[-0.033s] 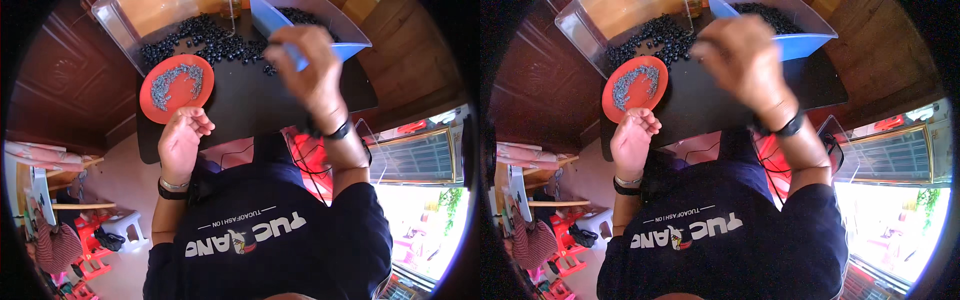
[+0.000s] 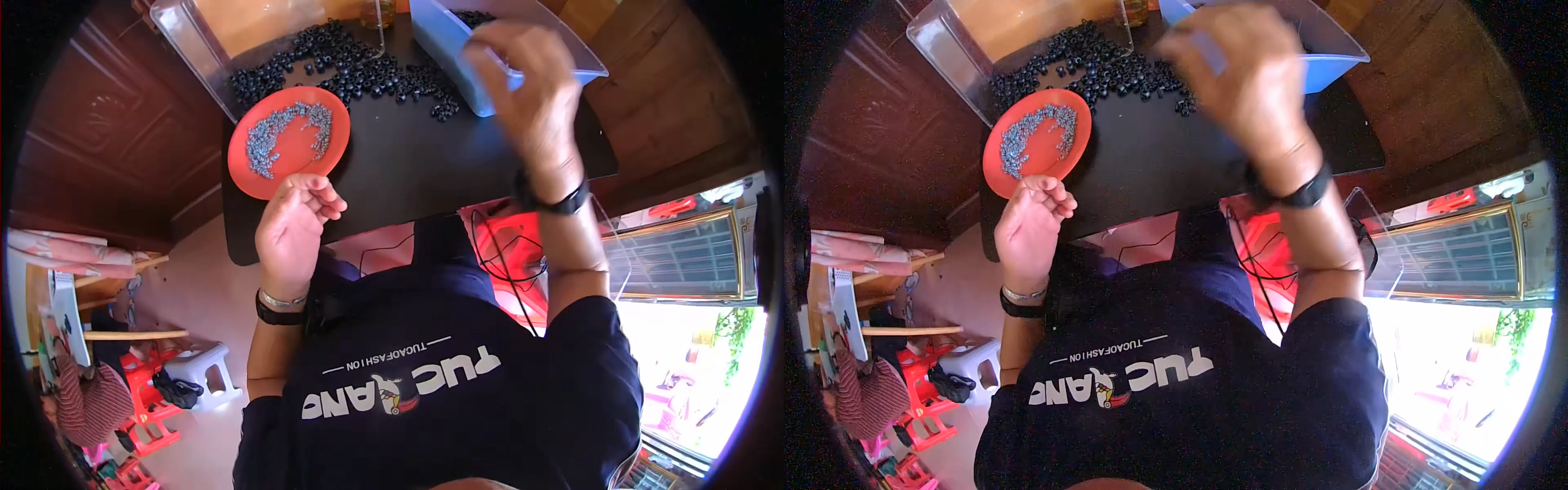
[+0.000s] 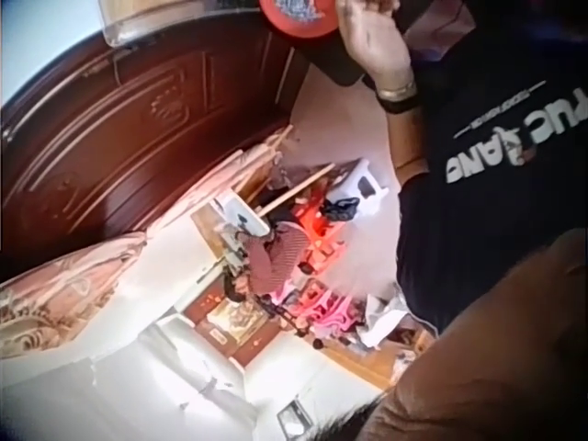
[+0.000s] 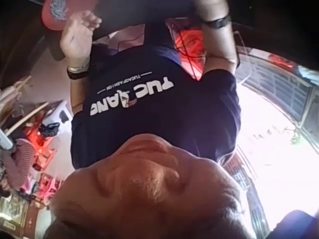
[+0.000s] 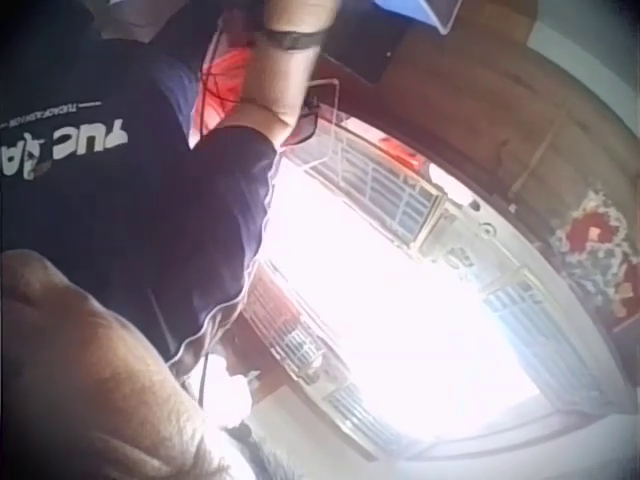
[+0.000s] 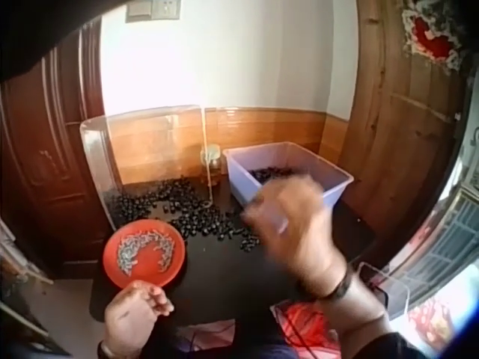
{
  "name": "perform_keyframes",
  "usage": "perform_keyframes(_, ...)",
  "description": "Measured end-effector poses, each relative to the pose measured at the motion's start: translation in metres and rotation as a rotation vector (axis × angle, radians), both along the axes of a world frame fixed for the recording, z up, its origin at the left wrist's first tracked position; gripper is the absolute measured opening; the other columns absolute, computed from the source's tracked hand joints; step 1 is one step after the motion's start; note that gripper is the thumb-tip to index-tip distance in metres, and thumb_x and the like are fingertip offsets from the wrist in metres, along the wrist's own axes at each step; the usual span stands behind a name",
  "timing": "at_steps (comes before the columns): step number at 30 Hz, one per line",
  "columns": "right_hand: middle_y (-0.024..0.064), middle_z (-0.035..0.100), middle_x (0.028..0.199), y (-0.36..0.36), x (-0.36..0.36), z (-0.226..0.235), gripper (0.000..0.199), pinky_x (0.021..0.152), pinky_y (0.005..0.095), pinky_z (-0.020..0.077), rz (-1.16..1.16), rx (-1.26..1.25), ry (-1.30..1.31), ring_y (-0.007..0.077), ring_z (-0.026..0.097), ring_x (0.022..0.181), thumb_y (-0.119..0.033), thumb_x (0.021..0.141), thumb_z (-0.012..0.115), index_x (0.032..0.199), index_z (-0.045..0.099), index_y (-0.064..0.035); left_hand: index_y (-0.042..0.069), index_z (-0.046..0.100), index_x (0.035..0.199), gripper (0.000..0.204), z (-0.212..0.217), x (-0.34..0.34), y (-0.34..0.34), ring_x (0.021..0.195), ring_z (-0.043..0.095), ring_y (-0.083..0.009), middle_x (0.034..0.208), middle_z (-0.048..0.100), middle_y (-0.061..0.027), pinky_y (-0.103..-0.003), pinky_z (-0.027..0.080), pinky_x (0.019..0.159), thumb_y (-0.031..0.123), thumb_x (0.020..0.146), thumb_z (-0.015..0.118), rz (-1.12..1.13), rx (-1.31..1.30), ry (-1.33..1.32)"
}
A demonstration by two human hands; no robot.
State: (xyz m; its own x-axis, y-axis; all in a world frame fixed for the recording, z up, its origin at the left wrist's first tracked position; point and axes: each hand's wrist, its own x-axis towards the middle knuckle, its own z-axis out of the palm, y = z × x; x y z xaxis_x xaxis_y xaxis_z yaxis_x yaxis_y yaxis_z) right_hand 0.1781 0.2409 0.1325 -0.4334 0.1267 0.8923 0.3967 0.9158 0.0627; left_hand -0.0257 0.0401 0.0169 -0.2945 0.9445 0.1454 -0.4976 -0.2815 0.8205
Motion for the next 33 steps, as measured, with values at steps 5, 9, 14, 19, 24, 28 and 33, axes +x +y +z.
perform_keyframes(5, 0.0146, 0.066, 0.094, 0.008, 0.009, 0.036, 0.019, 0.078, 0.0343, 0.0495, -0.14, -0.062, 0.155, 0.0291, 0.062, 0.088, -0.008, 0.079, 0.067, 0.096, 0.064, 0.0009, 0.002, 0.052, 0.099, 0.03, -0.006, -0.007, -0.005, 0.083, 0.058, -0.02, 0.092, 0.056, -0.0083, -0.031, 0.042, 0.075, 0.029, 0.095, 0.039, 0.026, -0.039, -0.03)
perform_keyframes(9, 0.0072, 0.066, 0.087, 0.015, -0.015, -0.006, 0.011, 0.069, 0.0292, 0.0493, 0.131, -0.306, -0.03, 0.0184, 0.063, 0.08, -0.01, 0.083, 0.066, 0.093, 0.068, -0.004, 0.002, 0.052, 0.097, 0.029, -0.01, -0.006, -0.007, 0.082, 0.058, -0.0201, 0.091, 0.056, -0.0082, -0.03, 0.042, 0.074, 0.028, 0.095, 0.04, 0.049, -0.05, -0.036)
perform_keyframes(14, 0.0117, 0.067, 0.086, 0.045, -0.061, -0.063, 0.013, 0.074, 0.0419, 0.0513, 0.112, -0.389, -0.451, 0.0327, 0.064, 0.083, -0.014, 0.08, 0.056, 0.085, 0.068, -0.009, 0.003, 0.053, 0.097, 0.028, -0.012, -0.008, -0.007, 0.081, 0.058, -0.0199, 0.09, 0.056, -0.0082, -0.03, 0.043, 0.073, 0.027, 0.095, 0.041, 0.056, -0.064, -0.05)
perform_keyframes(19, 0.0134, 0.067, 0.088, 0.073, -0.085, -0.098, 0.016, 0.076, 0.0427, 0.0517, -0.134, -0.374, -0.777, 0.032, 0.065, 0.085, -0.012, 0.079, 0.055, 0.086, 0.068, -0.0101, 0.003, 0.052, 0.098, 0.027, -0.016, -0.011, -0.011, 0.082, 0.057, -0.0202, 0.09, 0.055, -0.0078, -0.031, 0.042, 0.074, 0.028, 0.095, 0.041, 0.062, -0.068, -0.052)
perform_keyframes(24, 0.0145, 0.068, 0.088, 0.077, -0.091, -0.111, 0.015, 0.076, 0.0424, 0.0515, -0.156, -0.349, -0.833, 0.0336, 0.065, 0.086, -0.012, 0.079, 0.054, 0.085, 0.067, -0.0077, 0.004, 0.052, 0.099, 0.027, -0.02, -0.013, -0.014, 0.083, 0.056, -0.0206, 0.09, 0.054, -0.0073, -0.031, 0.042, 0.074, 0.029, 0.094, 0.042, 0.056, -0.099, -0.06)
perform_keyframes(28, 0.009, 0.068, 0.087, 0.063, -0.08, -0.091, 0.018, 0.072, 0.0335, 0.05, 0.145, -0.696, -0.596, 0.0222, 0.064, 0.083, -0.012, 0.082, 0.06, 0.097, 0.067, -0.0075, 0.002, 0.053, 0.099, 0.029, -0.018, -0.013, -0.01, 0.081, 0.057, -0.0198, 0.09, 0.056, -0.0076, -0.03, 0.042, 0.073, 0.028, 0.095, 0.041, 0.065, -0.087, -0.04)
perform_keyframes(33, -0.0013, 0.065, 0.09, -0.003, -0.07, -0.06, 0.022, 0.073, 0.0202, 0.0464, 0.737, -1.31, -0.316, 0.0053, 0.057, 0.083, -0.012, 0.085, 0.068, 0.105, 0.066, -0.0027, -0.002, 0.056, 0.108, 0.033, -0.012, -0.004, 0.003, 0.082, 0.06, -0.0204, 0.094, 0.06, -0.0097, -0.03, 0.044, 0.072, 0.024, 0.096, 0.041, 0.022, -0.028, 0.017)
